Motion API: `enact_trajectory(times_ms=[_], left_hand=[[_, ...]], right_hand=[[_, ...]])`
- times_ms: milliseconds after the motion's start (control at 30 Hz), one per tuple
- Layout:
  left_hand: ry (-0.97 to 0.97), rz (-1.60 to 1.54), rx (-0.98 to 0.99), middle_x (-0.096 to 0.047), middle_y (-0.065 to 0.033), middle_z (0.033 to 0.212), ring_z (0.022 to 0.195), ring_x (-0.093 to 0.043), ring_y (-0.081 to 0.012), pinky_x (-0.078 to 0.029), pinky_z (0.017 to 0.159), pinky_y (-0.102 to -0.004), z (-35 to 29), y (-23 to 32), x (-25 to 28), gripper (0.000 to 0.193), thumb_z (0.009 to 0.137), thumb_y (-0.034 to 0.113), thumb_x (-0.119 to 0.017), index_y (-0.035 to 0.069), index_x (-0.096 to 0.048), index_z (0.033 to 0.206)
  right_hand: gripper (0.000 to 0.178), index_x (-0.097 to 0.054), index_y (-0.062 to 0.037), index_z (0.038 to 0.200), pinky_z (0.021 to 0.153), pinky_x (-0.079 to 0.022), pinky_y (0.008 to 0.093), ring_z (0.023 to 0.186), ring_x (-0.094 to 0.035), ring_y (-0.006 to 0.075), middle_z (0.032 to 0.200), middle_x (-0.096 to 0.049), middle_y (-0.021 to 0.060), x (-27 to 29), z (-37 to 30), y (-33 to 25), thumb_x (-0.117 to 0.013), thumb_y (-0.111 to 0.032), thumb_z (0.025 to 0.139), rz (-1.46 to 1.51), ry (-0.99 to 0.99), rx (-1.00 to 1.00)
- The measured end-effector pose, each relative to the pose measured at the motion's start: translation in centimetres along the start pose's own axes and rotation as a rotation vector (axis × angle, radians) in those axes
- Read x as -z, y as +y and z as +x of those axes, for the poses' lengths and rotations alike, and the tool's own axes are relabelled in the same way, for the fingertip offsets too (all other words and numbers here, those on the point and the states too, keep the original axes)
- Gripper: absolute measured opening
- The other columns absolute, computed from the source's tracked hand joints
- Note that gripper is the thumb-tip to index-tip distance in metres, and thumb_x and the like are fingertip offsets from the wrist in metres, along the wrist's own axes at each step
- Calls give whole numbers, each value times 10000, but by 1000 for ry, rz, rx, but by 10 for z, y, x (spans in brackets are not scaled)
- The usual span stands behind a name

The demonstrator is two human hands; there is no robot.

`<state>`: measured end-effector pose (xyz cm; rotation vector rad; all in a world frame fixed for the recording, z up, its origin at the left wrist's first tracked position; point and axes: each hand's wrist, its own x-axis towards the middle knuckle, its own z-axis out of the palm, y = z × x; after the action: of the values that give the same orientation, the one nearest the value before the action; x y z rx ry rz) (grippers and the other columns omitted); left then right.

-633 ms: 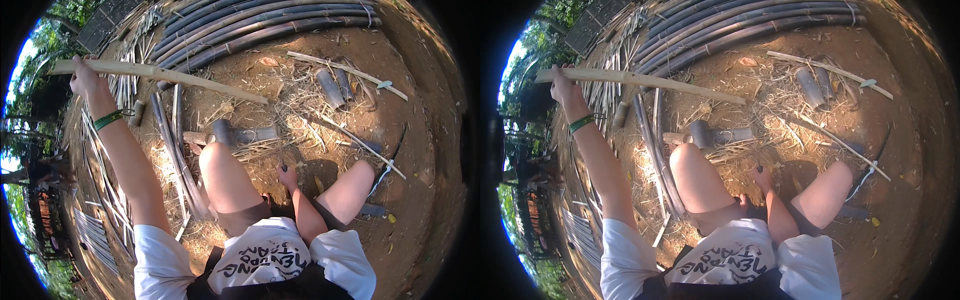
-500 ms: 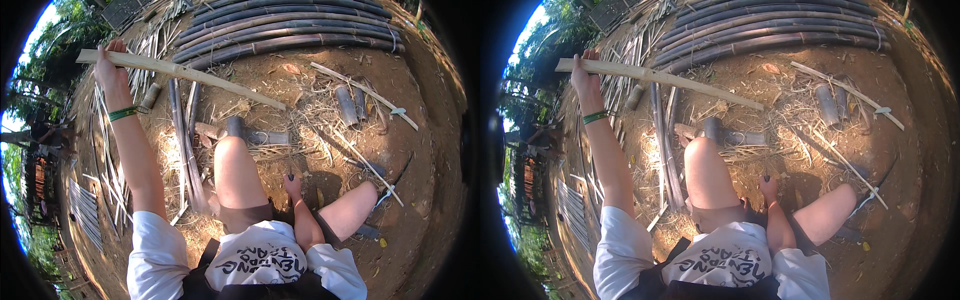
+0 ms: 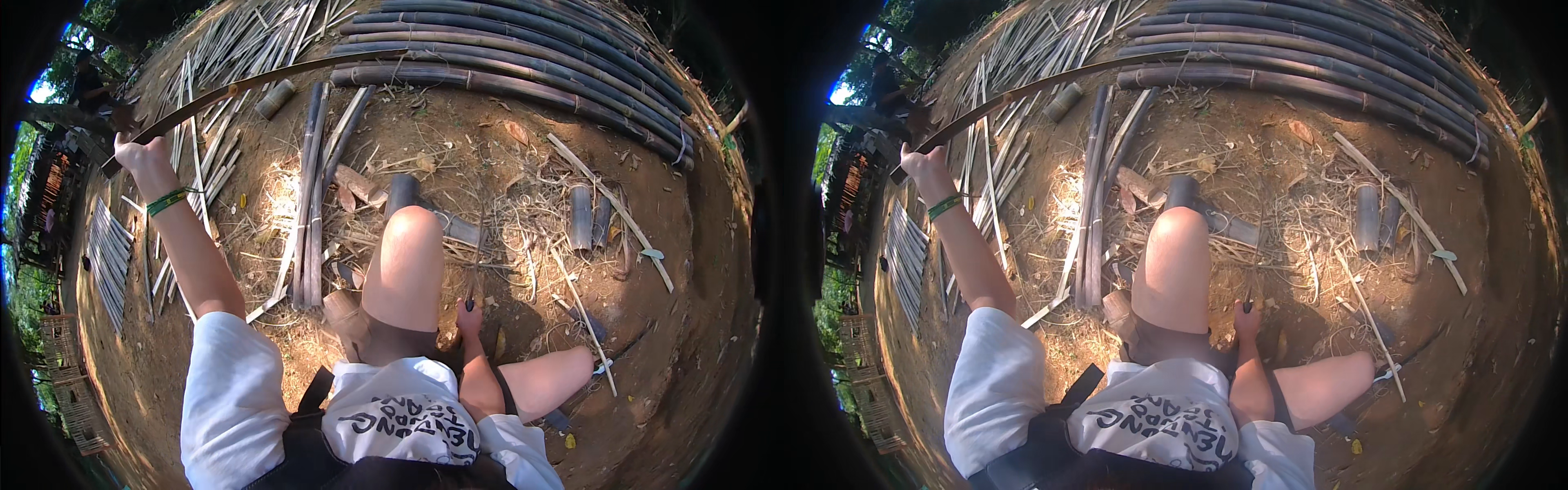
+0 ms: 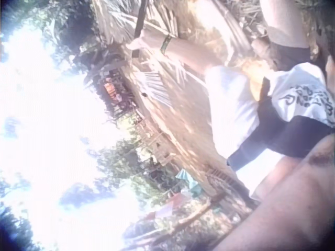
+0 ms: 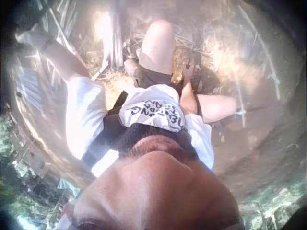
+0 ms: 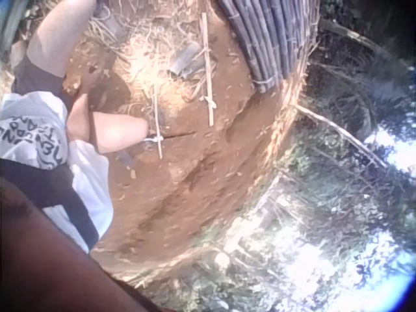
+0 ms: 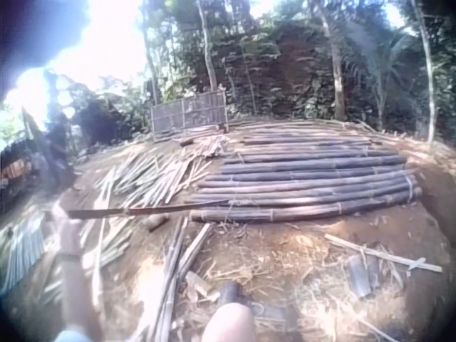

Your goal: The person strips layers from a long bamboo pole using a machete while sitting on the ground, handling the pole by hand and placing it onto a pile of other bamboo.

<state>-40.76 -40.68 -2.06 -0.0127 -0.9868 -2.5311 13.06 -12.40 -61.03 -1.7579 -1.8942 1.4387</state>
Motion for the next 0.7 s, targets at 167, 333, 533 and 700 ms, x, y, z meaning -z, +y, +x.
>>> enact_trajectory(times_ms=[167, 333, 533, 700], left_hand=[[470, 187, 120, -610, -128, 1209, 933, -654, -298, -545, 822, -496, 19, -98, 179, 481, 983, 437, -453, 29, -537, 1224], [622, 412, 171, -608, -101, 1155, 914, -634, -258, -526, 735, -416, -91, -199, 338, 501, 979, 499, -465, 42, -553, 1163], [527, 468, 297, -606, -69, 1091, 891, -610, -209, -502, 632, -319, -157, -244, 425, 537, 975, 573, -478, 56, -574, 1088], [464, 291, 637, -525, -98, 1364, 1011, -571, -287, -506, 802, -487, -158, -243, 439, 484, 964, 396, -508, 91, -515, 1340]], right_hand=[[392, -572, -24, 736, 443, -466, 362, 421, -565, 197, 532, -547, 64, -8, 6, 23, -714, -365, 866, -17, 54, 81], [388, -599, -19, 773, 476, -475, 377, 459, -584, 212, 563, -565, 75, -4, 5, 21, -728, -377, 849, 11, 24, 79], [433, -635, 14, 839, 702, -499, 449, 730, -665, 347, 754, -658, 174, 24, -30, -27, -734, -406, 806, -108, -93, 27], [423, -630, -4, 870, 738, -498, 447, 767, -665, 348, 801, -673, 170, 18, -41, -23, -783, -376, 737, -172, -78, 78]])
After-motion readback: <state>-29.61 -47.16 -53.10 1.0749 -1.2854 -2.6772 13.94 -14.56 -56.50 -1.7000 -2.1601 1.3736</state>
